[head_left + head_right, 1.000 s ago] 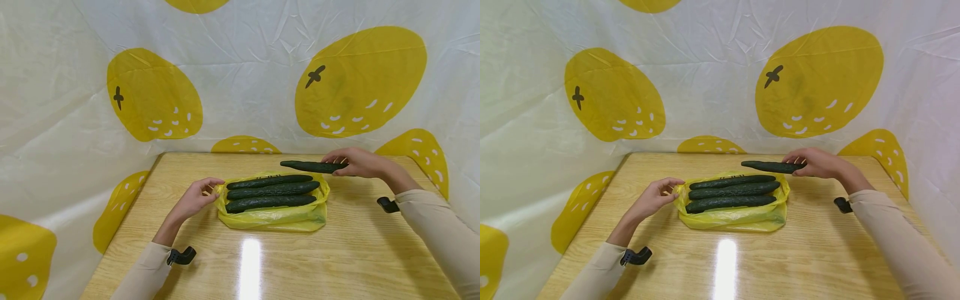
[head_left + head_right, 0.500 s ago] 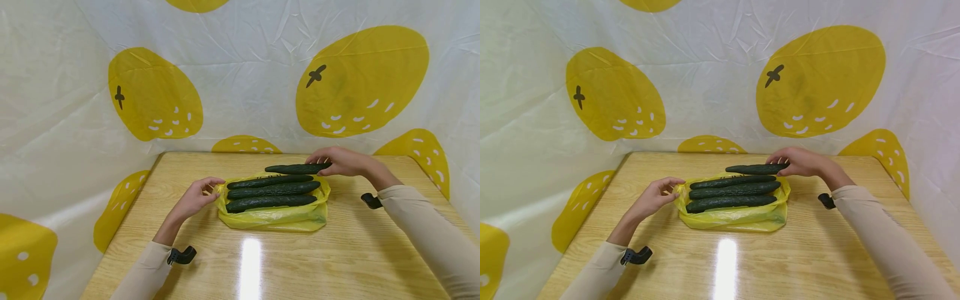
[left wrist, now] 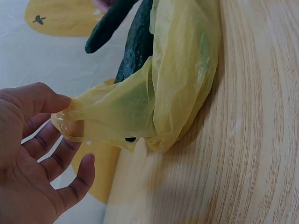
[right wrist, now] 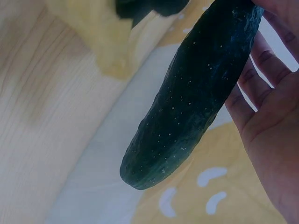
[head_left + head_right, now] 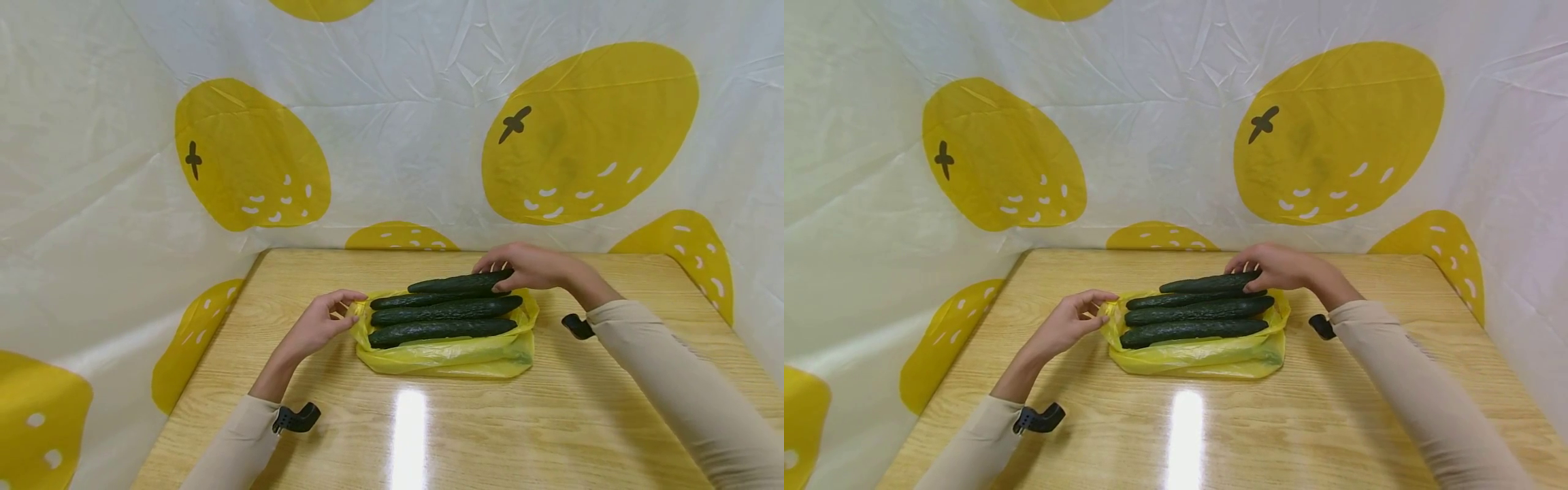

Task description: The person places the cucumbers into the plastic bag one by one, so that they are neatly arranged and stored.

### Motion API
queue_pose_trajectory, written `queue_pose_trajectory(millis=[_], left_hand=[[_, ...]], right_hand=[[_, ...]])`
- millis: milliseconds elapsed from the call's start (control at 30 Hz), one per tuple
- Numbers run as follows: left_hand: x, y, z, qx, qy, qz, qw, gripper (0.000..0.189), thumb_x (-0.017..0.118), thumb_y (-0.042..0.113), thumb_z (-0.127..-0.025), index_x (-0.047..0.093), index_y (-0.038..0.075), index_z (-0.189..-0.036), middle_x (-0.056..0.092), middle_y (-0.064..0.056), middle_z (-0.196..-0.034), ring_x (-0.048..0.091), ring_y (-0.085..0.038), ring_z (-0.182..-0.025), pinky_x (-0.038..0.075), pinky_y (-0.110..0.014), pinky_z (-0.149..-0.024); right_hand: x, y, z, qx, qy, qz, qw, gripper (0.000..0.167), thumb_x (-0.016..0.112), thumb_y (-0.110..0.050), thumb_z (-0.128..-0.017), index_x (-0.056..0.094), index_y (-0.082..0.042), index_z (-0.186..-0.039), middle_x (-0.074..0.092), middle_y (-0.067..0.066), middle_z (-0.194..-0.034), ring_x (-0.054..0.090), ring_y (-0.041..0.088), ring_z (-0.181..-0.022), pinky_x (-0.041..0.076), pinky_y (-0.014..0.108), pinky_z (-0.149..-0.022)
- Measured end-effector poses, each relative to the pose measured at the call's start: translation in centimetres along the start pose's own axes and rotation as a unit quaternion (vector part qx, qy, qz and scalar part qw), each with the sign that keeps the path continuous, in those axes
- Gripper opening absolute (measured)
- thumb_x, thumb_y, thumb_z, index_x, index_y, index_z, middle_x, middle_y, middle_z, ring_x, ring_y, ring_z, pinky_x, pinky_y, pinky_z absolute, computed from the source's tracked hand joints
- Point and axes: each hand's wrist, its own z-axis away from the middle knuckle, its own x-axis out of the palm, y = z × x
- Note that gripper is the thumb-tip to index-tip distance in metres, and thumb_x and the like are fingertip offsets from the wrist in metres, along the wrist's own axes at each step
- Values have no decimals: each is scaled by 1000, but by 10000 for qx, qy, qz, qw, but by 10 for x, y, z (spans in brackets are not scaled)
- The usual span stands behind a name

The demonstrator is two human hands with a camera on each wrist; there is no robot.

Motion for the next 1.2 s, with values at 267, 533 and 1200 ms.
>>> queue_pose_trajectory(millis=[267, 533, 1200], left_hand=[[0, -1, 1, 31, 3, -42, 10000, 37, 68, 7, -97, 65, 5, -134, 67, -10, -122, 58, -25, -94, 52, -34, -76], [0, 1, 2, -1, 10, -77, 10000, 37, 68, 8, -97, 64, 6, -134, 68, -7, -121, 58, -25, -93, 52, -34, -75], [0, -2, 2, 123, 21, -132, 9998, 36, 68, 8, -97, 66, 10, -133, 68, -10, -122, 58, -24, -93, 52, -34, -75]], right_hand=[[8, -5, -11, -88, -94, -145, 9998, 41, 74, -14, -94, 66, -23, -133, 66, -6, -125, 62, 18, -110, 52, 46, -96], [13, -13, -22, -241, -145, -172, 9995, 40, 74, -17, -94, 66, -22, -133, 67, -6, -124, 62, 18, -109, 52, 46, -95], [28, -28, -44, -468, -293, -372, 9978, 42, 73, -15, -95, 65, -14, -136, 66, 2, -127, 63, 25, -113, 52, 47, -97]])
